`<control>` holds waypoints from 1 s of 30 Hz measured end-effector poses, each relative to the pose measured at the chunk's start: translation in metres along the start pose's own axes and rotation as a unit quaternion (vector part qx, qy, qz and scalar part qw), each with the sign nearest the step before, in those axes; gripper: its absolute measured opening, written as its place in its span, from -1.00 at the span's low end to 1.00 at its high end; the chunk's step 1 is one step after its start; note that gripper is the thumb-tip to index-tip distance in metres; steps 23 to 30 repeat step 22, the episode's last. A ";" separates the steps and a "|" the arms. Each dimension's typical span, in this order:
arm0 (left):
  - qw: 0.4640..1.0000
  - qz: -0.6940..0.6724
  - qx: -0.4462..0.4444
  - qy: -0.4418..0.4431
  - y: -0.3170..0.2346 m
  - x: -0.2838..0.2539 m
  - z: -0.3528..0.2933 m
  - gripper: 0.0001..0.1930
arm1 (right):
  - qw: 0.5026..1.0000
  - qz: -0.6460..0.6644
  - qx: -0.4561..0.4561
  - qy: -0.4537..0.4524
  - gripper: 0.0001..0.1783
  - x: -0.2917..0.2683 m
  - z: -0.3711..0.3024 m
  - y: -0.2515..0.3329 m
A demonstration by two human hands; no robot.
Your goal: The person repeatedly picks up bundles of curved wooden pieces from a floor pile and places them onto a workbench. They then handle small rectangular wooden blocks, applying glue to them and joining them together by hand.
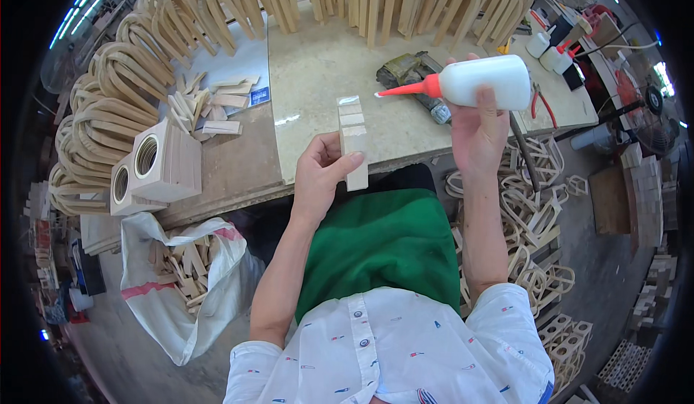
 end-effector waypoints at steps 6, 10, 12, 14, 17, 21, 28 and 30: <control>1.000 0.000 0.004 0.019 0.000 0.006 0.000 -0.64 | 0.999 0.005 0.027 0.019 -0.44 0.018 -0.011 -0.008; 1.000 0.020 -0.016 0.018 0.001 0.007 -0.001 -0.64 | 0.999 -0.006 0.042 0.021 -0.43 0.019 -0.014 -0.016; 0.999 0.023 -0.021 0.019 0.002 0.006 0.000 -0.63 | 0.999 0.002 0.046 0.019 -0.42 0.020 -0.015 -0.019; 0.999 0.024 -0.019 0.019 0.001 0.006 -0.001 -0.63 | 0.999 0.004 0.048 0.019 -0.41 0.020 -0.016 -0.020; 1.000 0.015 -0.017 0.019 0.002 0.005 -0.001 -0.62 | 0.999 0.011 0.047 0.018 -0.43 0.020 -0.016 -0.021; 1.000 -0.002 -0.014 0.022 0.001 0.004 -0.002 -0.60 | 0.999 0.003 0.044 0.025 -0.42 0.020 -0.015 -0.020; 1.000 -0.002 -0.013 0.022 0.000 0.004 -0.002 -0.60 | 0.999 -0.009 0.042 0.033 -0.39 0.019 -0.015 -0.020; 1.000 -0.002 -0.013 0.022 0.000 0.004 -0.002 -0.60 | 0.999 -0.009 0.042 0.033 -0.39 0.019 -0.015 -0.020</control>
Point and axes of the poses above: each hand's wrist, its own z-axis towards the middle knuckle, its own x-axis out of the palm, y = z × x, the point moved 10 cm from there along z, towards the middle knuckle, and after that the axes turned 13 degrees about -x, right-handed, at the moved point
